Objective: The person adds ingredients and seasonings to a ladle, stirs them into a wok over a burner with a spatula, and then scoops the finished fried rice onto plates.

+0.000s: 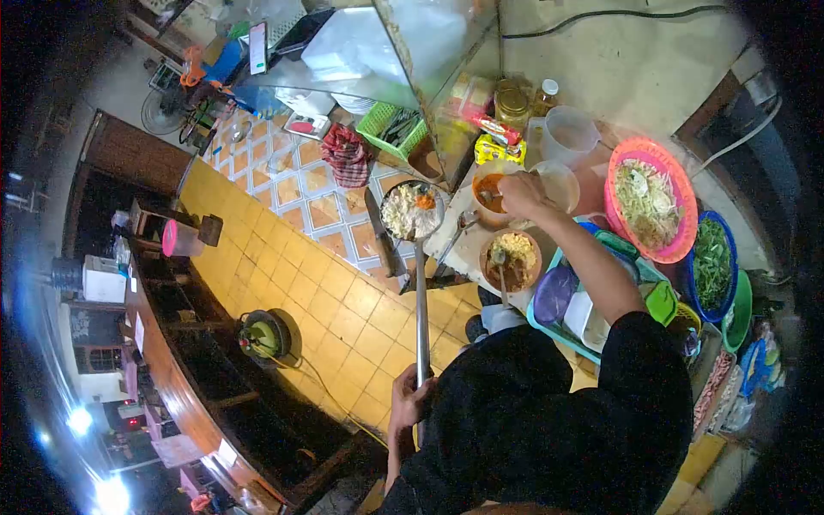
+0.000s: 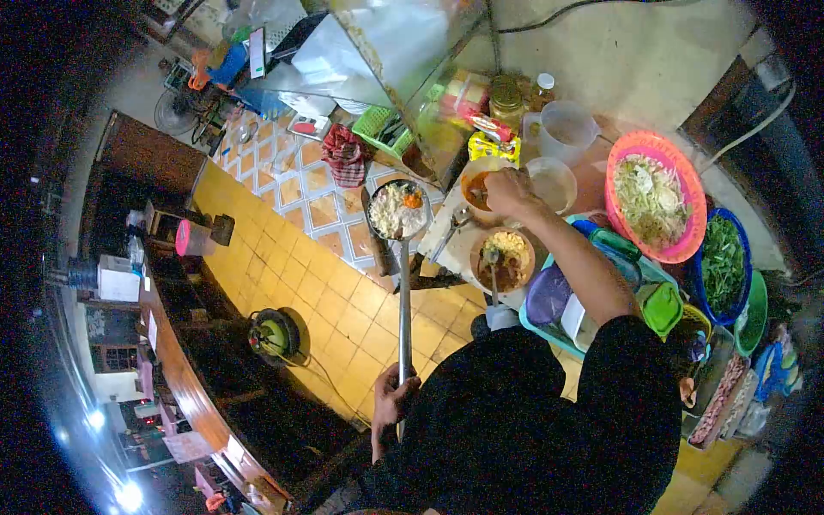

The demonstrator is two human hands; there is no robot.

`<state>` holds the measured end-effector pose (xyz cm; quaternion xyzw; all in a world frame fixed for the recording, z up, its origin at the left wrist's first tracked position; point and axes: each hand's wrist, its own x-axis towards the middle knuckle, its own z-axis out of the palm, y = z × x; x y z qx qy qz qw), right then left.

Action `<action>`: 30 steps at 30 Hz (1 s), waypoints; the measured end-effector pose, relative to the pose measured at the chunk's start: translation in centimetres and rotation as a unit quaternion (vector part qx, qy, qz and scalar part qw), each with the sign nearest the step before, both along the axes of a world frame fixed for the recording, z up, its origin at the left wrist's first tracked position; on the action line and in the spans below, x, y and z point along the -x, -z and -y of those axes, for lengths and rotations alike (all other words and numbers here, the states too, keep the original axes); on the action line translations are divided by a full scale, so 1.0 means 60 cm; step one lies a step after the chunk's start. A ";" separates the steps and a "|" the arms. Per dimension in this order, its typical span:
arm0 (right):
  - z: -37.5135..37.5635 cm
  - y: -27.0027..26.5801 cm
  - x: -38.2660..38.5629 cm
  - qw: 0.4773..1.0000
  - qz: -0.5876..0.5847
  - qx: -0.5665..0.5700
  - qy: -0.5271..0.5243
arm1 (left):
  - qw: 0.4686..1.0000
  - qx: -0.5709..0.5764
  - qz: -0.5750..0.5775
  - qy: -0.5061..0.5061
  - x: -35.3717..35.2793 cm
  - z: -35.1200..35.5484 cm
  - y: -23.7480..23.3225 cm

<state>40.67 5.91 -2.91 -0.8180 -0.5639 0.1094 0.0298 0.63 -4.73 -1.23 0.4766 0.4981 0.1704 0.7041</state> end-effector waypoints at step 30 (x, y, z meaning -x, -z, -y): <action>0.059 -0.065 0.021 0.941 -0.165 -0.297 -0.008 | 0.997 0.017 -0.031 0.069 -0.051 -0.025 -0.038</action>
